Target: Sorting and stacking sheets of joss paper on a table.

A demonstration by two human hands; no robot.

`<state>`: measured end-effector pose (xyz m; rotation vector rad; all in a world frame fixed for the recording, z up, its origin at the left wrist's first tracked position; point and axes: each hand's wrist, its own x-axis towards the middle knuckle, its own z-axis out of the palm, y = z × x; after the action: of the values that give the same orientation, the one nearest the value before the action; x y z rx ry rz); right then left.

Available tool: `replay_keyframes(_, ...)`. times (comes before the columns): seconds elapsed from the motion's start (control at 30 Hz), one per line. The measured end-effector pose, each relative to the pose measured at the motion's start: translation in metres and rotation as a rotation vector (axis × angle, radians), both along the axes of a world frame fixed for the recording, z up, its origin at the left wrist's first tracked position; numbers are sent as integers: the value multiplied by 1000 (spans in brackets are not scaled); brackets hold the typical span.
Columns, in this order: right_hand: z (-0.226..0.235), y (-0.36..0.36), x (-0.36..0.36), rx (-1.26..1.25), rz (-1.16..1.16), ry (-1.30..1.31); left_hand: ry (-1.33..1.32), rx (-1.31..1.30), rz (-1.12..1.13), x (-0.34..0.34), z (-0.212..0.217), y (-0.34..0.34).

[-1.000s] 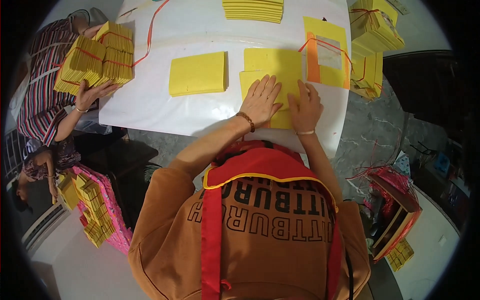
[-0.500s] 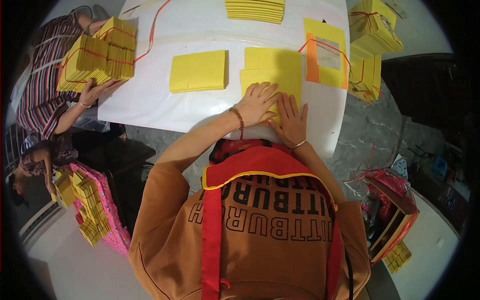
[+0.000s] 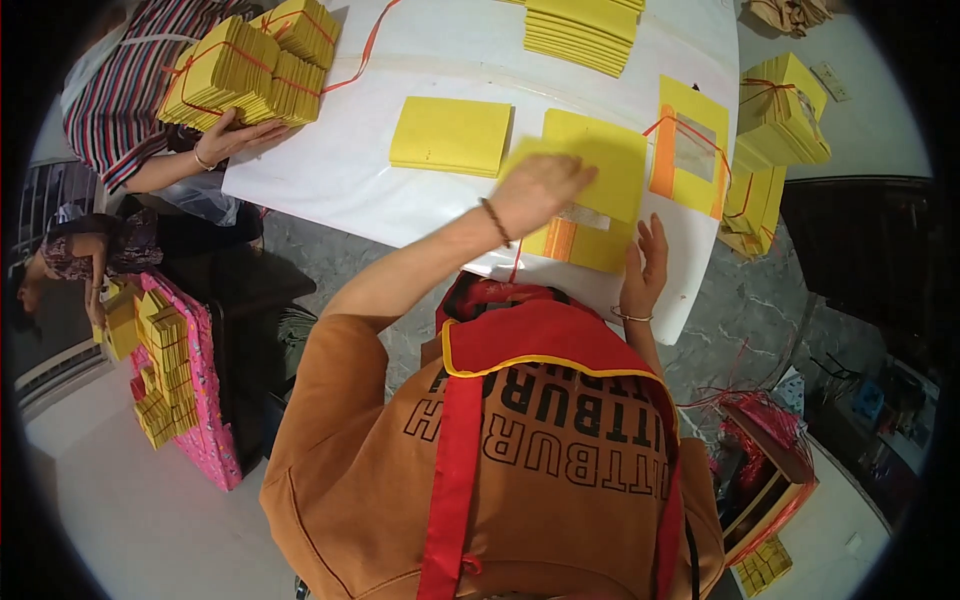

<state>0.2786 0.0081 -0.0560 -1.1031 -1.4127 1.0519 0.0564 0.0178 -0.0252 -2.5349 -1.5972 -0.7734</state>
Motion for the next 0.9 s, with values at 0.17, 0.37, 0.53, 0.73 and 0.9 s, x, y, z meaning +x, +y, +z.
replay_keyframes(0.17,-11,1,7,16,118,-236,159,238,218,-89,29,-25)
replay_keyframes(0.37,-26,1,6,73,195,-393,254,-36,365,-134,-32,-44)
replay_keyframes(0.53,-24,2,5,47,172,-413,263,-80,339,-142,-28,-38)
replay_keyframes(0.73,-26,4,5,27,148,-382,271,-405,283,-145,-30,-50)
replay_keyframes(0.9,-26,11,6,290,138,-464,262,-432,289,-143,-37,-50)
